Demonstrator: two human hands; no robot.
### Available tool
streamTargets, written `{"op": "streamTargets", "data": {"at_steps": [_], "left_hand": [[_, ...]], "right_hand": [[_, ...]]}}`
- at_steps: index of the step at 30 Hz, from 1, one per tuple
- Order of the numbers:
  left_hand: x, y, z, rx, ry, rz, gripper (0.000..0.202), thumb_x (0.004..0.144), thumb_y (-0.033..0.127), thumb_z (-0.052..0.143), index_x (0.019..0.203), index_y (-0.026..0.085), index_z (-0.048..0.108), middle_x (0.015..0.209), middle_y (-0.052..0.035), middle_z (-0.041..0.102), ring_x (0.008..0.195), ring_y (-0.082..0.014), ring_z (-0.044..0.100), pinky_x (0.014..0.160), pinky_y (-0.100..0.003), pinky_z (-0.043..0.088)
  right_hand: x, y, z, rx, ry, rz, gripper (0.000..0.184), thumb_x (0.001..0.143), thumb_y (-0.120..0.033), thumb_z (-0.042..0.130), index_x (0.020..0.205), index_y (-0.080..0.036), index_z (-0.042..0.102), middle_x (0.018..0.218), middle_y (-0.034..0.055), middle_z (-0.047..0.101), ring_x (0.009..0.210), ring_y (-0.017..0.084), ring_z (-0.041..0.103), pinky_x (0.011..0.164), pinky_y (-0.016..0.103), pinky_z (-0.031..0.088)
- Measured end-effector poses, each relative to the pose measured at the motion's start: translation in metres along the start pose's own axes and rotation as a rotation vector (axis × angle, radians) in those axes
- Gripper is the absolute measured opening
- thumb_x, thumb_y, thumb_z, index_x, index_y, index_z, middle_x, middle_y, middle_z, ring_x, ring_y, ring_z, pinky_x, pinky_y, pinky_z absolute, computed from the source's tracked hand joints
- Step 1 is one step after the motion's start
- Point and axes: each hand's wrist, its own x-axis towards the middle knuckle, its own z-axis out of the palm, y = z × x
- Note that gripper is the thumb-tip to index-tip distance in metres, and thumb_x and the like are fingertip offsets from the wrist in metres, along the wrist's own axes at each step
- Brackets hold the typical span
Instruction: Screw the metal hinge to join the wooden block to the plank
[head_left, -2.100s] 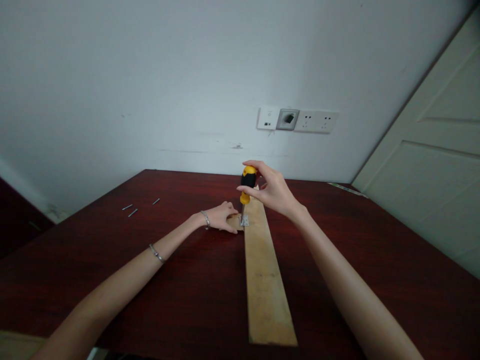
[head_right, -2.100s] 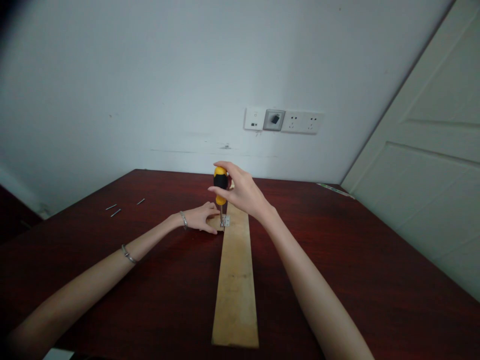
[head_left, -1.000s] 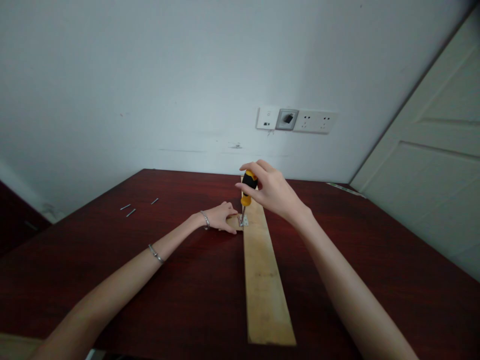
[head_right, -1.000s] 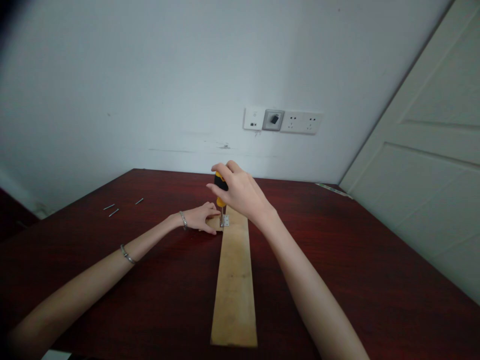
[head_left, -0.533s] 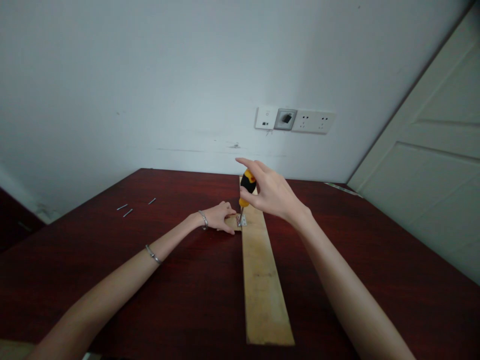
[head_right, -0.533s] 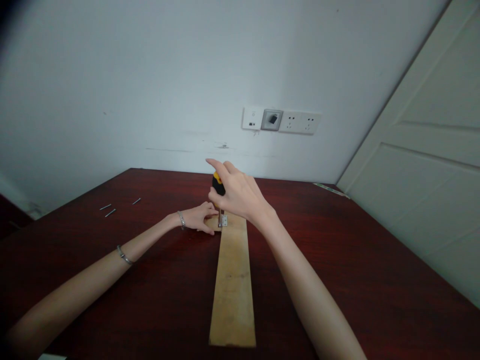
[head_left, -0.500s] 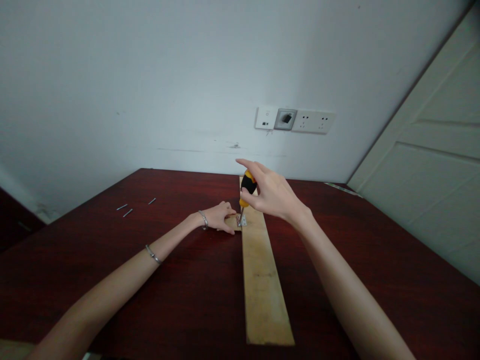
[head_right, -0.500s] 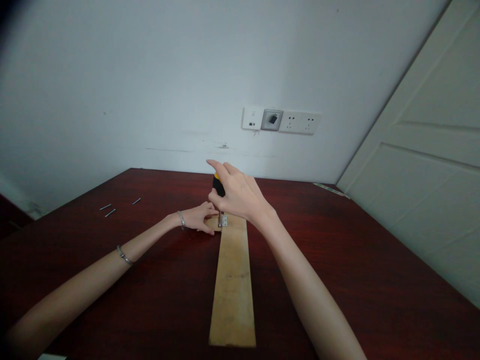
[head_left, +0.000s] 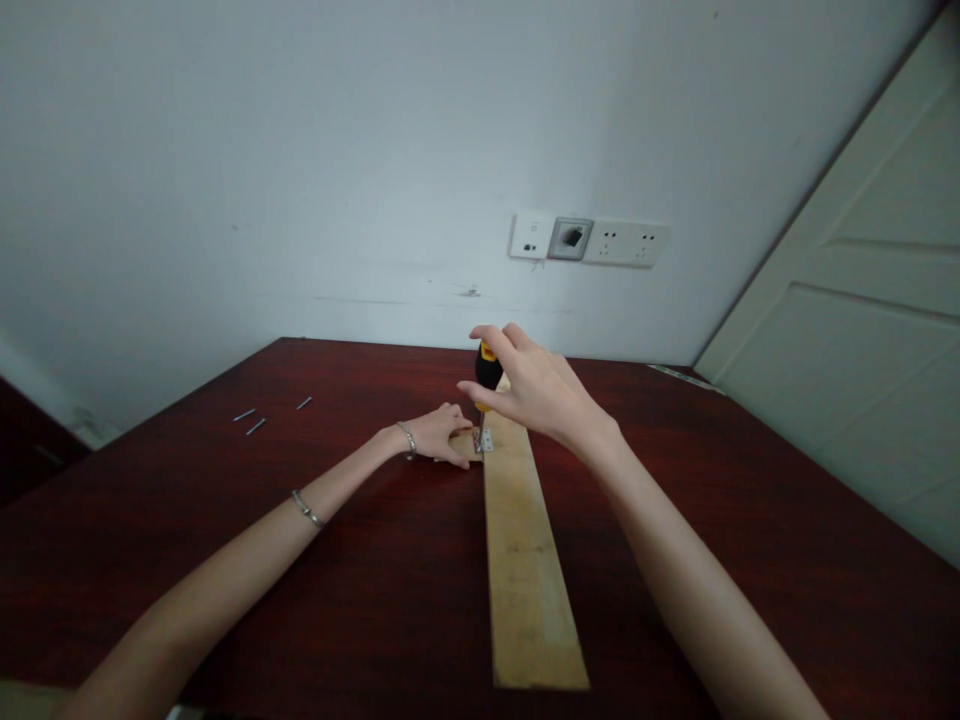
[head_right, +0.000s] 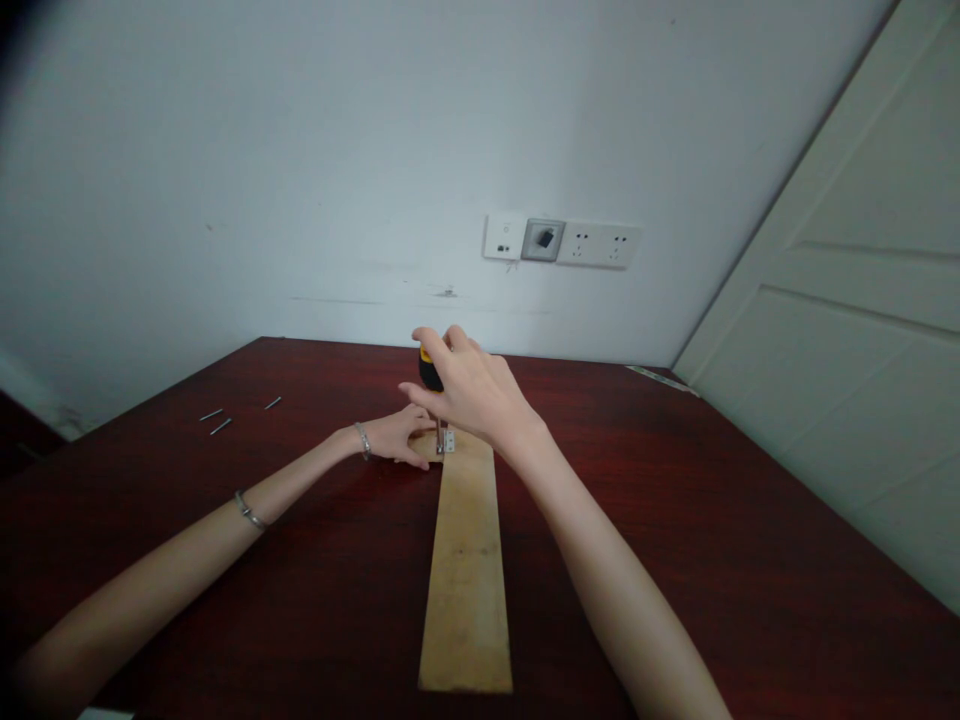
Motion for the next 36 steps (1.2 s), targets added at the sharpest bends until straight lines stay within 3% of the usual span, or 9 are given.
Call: {"op": "streamTargets", "data": {"at_steps": [3,7,12,18,25,31,36], "left_hand": [[0.000,0.003,-0.002,0.080,-0.026,-0.036,0.072,0.064,0.060,0.068,0.119,0.015,0.058,0.107,-0.0095,0.051,0.099,-0.0262,0.045,0.088,-0.033,0.036],[0.000,0.004,-0.003,0.096,-0.033,-0.027,0.070,0.064,0.061,0.067,0.117,0.014,0.060,0.105,-0.0090,0.050,0.098,-0.0247,0.045,0.088,-0.031,0.037],[0.000,0.002,-0.002,0.090,-0.040,-0.039,0.075,0.064,0.061,0.067,0.121,0.013,0.057,0.106,-0.0096,0.048,0.098,-0.0250,0.043,0.087,-0.031,0.037],[0.001,0.002,-0.001,0.102,-0.052,-0.041,0.076,0.064,0.061,0.067,0.122,0.014,0.056,0.107,-0.0095,0.048,0.100,-0.0250,0.043,0.089,-0.030,0.036],[0.000,0.004,-0.003,0.088,-0.071,-0.073,0.075,0.064,0.062,0.066,0.122,0.015,0.054,0.110,-0.0088,0.047,0.100,-0.0242,0.042,0.088,-0.030,0.036],[-0.001,0.007,-0.005,0.077,-0.076,-0.072,0.071,0.064,0.061,0.066,0.118,0.015,0.057,0.106,-0.0080,0.048,0.099,-0.0243,0.042,0.087,-0.029,0.036],[-0.002,0.004,-0.003,0.028,-0.059,-0.046,0.077,0.061,0.059,0.071,0.120,0.013,0.054,0.105,-0.0089,0.048,0.099,-0.0251,0.043,0.085,-0.030,0.037]], "right_hand": [[0.000,0.003,0.001,0.016,-0.006,0.024,0.047,0.086,-0.039,0.046,0.129,-0.021,0.039,0.107,0.0119,0.053,0.078,0.021,0.057,0.061,0.030,0.042],[0.000,0.006,0.002,0.107,0.006,-0.007,0.054,0.084,-0.030,0.047,0.135,-0.020,0.030,0.113,0.0131,0.051,0.092,0.025,0.055,0.069,0.033,0.045],[0.001,0.009,0.006,0.104,0.037,0.015,0.050,0.083,-0.039,0.053,0.129,-0.023,0.041,0.114,0.0123,0.044,0.082,0.021,0.054,0.066,0.035,0.047],[0.001,0.011,0.006,0.248,0.026,-0.053,0.054,0.082,-0.024,0.051,0.134,-0.025,0.035,0.111,0.0092,0.047,0.088,0.020,0.053,0.076,0.036,0.048],[0.003,0.015,0.007,0.296,0.036,-0.044,0.049,0.081,-0.026,0.056,0.128,-0.024,0.044,0.105,0.0068,0.051,0.075,0.016,0.053,0.074,0.035,0.049],[0.004,0.020,0.006,0.351,0.136,-0.079,0.052,0.078,-0.018,0.056,0.129,-0.022,0.043,0.110,0.0081,0.056,0.083,0.019,0.055,0.080,0.038,0.049],[0.003,0.025,-0.001,0.378,0.210,-0.038,0.053,0.077,-0.022,0.056,0.128,-0.021,0.044,0.117,0.0094,0.055,0.082,0.019,0.056,0.073,0.037,0.051]]}}
